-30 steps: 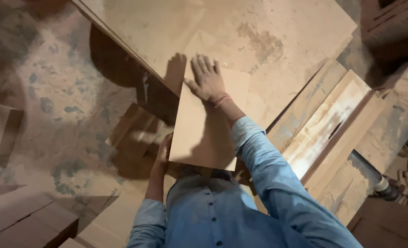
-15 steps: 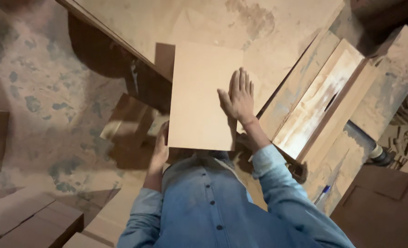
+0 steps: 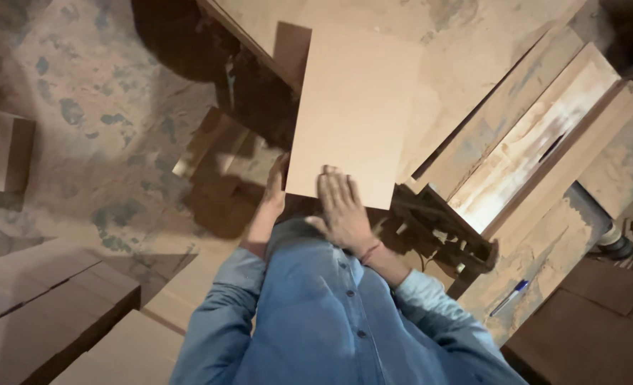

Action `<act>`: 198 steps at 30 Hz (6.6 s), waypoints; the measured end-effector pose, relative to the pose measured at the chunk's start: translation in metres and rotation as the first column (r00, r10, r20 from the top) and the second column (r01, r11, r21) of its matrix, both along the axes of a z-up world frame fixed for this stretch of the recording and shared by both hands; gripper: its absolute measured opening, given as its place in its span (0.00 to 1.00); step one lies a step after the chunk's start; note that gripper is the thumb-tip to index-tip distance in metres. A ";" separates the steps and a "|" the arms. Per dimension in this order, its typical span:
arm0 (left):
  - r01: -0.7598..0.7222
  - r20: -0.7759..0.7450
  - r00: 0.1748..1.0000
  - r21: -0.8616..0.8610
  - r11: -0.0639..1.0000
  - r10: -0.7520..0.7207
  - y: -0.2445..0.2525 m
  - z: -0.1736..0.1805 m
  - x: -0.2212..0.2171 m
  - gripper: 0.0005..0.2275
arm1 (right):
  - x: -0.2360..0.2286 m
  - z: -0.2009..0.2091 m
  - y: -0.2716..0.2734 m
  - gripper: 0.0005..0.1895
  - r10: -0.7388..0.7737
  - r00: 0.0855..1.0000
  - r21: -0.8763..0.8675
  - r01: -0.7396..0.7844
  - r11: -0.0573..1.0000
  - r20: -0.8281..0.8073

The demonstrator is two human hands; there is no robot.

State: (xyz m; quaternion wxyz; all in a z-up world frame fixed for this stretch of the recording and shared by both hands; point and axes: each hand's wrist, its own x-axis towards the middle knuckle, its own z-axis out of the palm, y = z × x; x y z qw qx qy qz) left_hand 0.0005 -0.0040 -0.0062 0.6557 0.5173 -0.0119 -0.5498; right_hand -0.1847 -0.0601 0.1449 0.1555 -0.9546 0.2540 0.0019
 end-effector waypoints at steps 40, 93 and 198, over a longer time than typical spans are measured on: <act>0.953 0.385 0.289 -0.198 0.227 -0.876 -0.106 0.109 -0.224 0.49 | -0.200 0.148 -0.020 0.60 -0.934 0.292 -0.003 0.955 0.297 0.206; 0.926 0.234 0.322 -0.281 0.253 -0.917 -0.629 0.053 -0.367 0.48 | -0.327 0.091 -0.507 0.57 -0.912 0.328 -0.046 0.944 0.327 0.247; 0.970 0.406 0.220 -0.190 0.154 -0.887 -0.154 0.179 -0.294 0.56 | -0.246 0.062 0.082 0.65 -0.860 0.021 0.235 0.958 0.162 0.510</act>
